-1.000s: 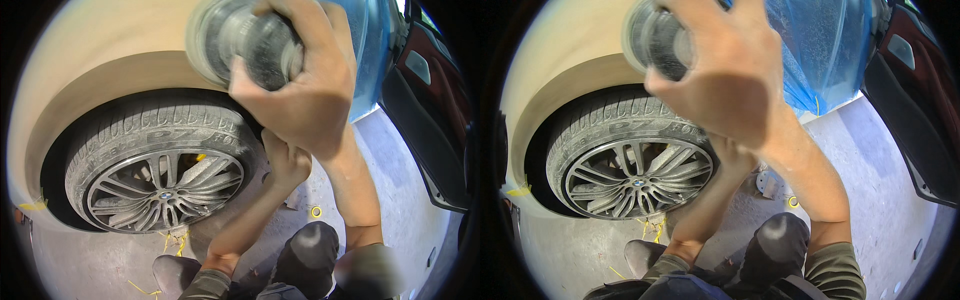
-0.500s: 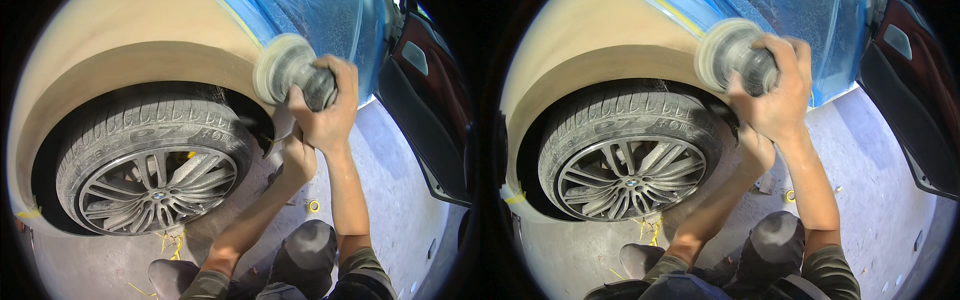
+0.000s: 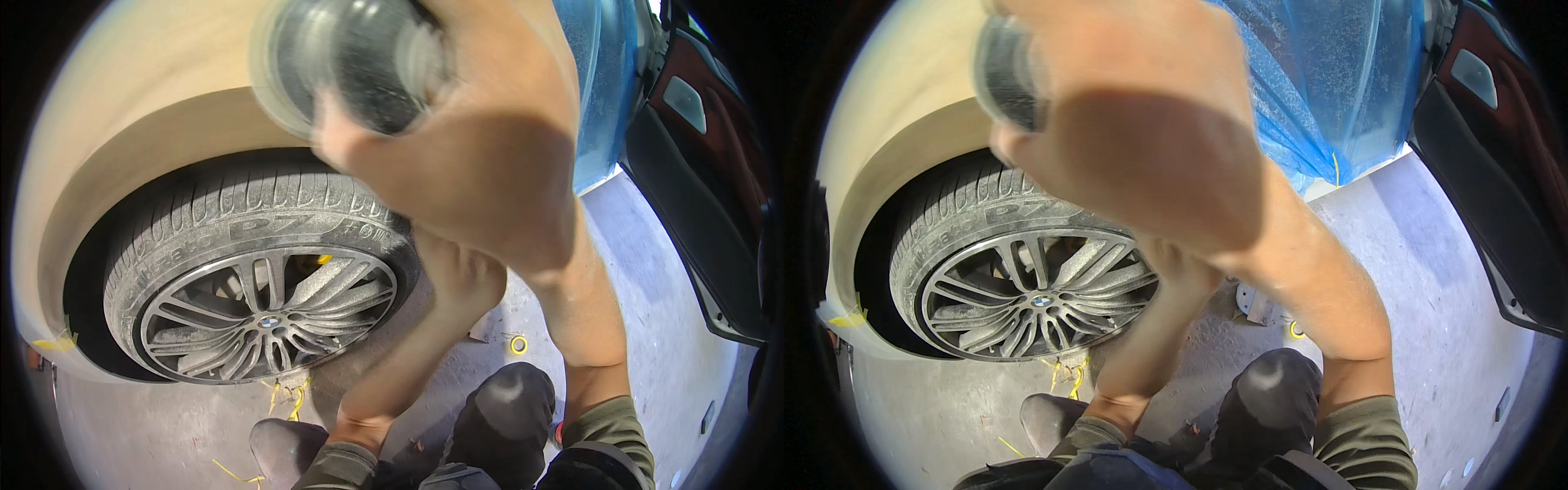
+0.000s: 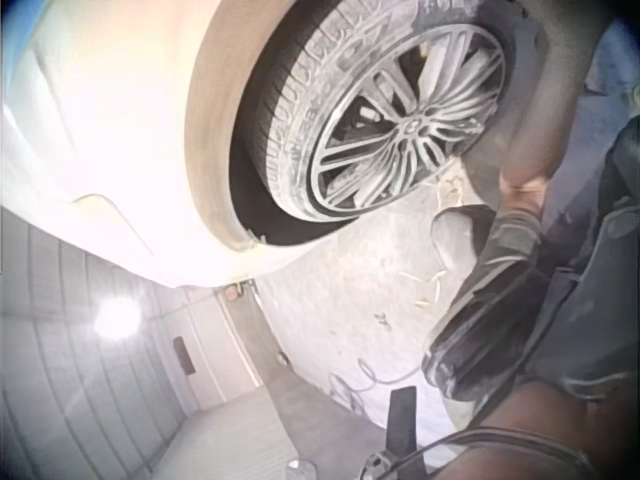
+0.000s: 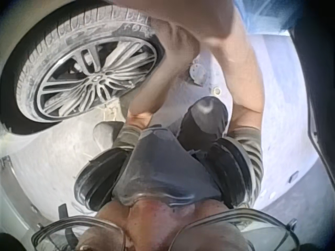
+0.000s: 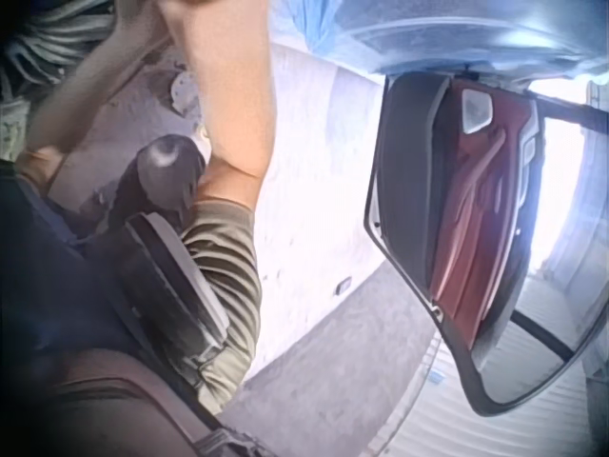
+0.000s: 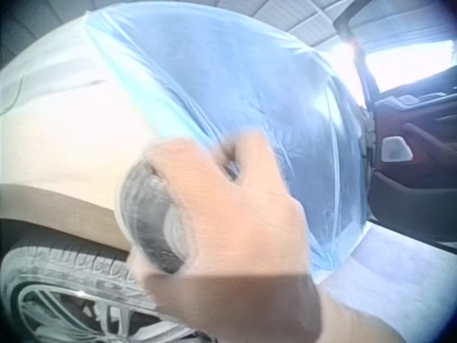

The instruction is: The person sands a car's wheel arch by hand with a sanding block, then applies yellow masking tape along the edge. They switch to a power sander to smooth the panel surface and finish by wiping the area with a cloth.

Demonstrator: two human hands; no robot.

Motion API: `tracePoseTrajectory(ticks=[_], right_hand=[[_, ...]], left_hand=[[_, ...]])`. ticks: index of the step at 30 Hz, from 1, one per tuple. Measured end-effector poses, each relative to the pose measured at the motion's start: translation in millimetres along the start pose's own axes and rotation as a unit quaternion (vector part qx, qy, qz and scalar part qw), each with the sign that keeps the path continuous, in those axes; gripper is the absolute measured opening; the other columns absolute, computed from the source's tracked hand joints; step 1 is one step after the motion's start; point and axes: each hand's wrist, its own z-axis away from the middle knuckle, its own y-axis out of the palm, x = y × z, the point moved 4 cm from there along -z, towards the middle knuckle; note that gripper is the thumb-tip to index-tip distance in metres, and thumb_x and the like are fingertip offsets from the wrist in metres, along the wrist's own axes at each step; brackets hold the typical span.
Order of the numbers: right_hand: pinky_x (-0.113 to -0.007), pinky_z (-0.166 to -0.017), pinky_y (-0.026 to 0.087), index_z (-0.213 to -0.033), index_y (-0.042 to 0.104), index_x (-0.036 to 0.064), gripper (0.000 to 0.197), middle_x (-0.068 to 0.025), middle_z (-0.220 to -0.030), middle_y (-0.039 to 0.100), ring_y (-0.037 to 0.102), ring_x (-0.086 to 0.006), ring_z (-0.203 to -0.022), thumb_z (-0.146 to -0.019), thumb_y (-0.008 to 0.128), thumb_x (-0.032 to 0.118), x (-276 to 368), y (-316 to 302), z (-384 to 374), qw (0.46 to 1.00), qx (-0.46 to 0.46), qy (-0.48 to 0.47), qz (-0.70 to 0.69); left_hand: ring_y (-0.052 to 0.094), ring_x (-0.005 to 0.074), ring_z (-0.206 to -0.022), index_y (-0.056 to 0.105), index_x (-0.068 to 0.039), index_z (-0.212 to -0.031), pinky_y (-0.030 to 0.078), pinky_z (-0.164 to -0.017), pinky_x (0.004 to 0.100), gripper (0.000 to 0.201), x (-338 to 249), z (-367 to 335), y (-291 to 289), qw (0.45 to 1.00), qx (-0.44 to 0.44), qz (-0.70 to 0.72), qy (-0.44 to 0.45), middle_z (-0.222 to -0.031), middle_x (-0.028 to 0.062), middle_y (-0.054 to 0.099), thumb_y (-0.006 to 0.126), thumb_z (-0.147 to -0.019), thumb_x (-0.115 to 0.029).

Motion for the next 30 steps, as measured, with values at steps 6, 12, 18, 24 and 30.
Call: tracePoseTrajectory(ticks=[6, 12, 18, 24, 30], right_hand=[[-0.035, -0.083, 0.052, -0.108, 0.066, 0.005, 0.048, -0.0101, -0.103, 0.066, 0.063, -0.0282, -0.094, -0.063, 0.08, 0.004, -2.0, -4.1, -0.4, 1.0, -0.006, 0.001, 0.005], [-0.035, -0.085, 0.052, -0.108, 0.066, 0.0062, 0.048, -0.0109, -0.104, 0.065, 0.062, -0.0281, -0.094, -0.063, 0.081, 0.005, -42.1, -16.9, 67.6, 0.995, -0.018, 0.096, 0.024], [-0.039, -0.086, 0.054, -0.112, 0.066, 0.0074, 0.049, -0.0149, -0.11, 0.057, 0.062, -0.0304, -0.1, -0.066, 0.083, 0.012, -80.5, -44.0, 151.7, 0.966, 0.011, 0.255, 0.048], [-0.04, -0.086, 0.055, -0.114, 0.066, 0.0105, 0.052, -0.0165, -0.109, 0.058, 0.062, -0.0332, -0.101, -0.065, 0.084, 0.013, -67.3, -34.5, 107.5, 0.988, 0.009, 0.154, 0.022], [-0.04, -0.083, 0.055, -0.114, 0.066, 0.0093, 0.053, -0.0157, -0.105, 0.06, 0.062, -0.0317, -0.099, -0.064, 0.083, 0.01, -33.6, -7.6, 28.0, 0.997, -0.013, 0.073, -0.029]], left_hand=[[0.07, 0.0294, -0.077, 0.069, 0.004, -0.096, 0.051, -0.072, 0.0351, 0.016, 7.1, 3.9, -4.6, 0.985, 0.01, 0.119, -0.125, -0.085, 0.0154, 0.071, 0.058, -0.093, -0.007], [0.068, 0.0308, -0.077, 0.063, 0.009, -0.11, 0.051, -0.073, 0.0355, 0.023, 29.6, 56.9, 48.1, 0.961, 0.065, 0.175, -0.206, -0.086, 0.0184, 0.069, 0.051, -0.098, -0.006], [0.069, 0.0424, -0.091, 0.059, 0.01, -0.123, 0.053, -0.079, 0.0418, 0.03, 39.9, 133.1, 77.0, 0.899, 0.178, 0.133, -0.378, -0.095, 0.0263, 0.069, 0.044, -0.101, -0.002], [0.069, 0.043, -0.083, 0.059, 0.01, -0.117, 0.052, -0.072, 0.0418, 0.029, 38.6, 98.2, 68.7, 0.949, 0.092, 0.164, -0.252, -0.091, 0.025, 0.068, 0.052, -0.102, -0.013], [0.067, 0.0211, -0.08, 0.06, 0.009, -0.105, 0.052, -0.07, 0.0364, 0.034, 15.9, 12.8, 21.6, 0.999, 0.031, 0.03, -0.028, -0.087, 0.0153, 0.069, 0.052, -0.106, -0.024]])
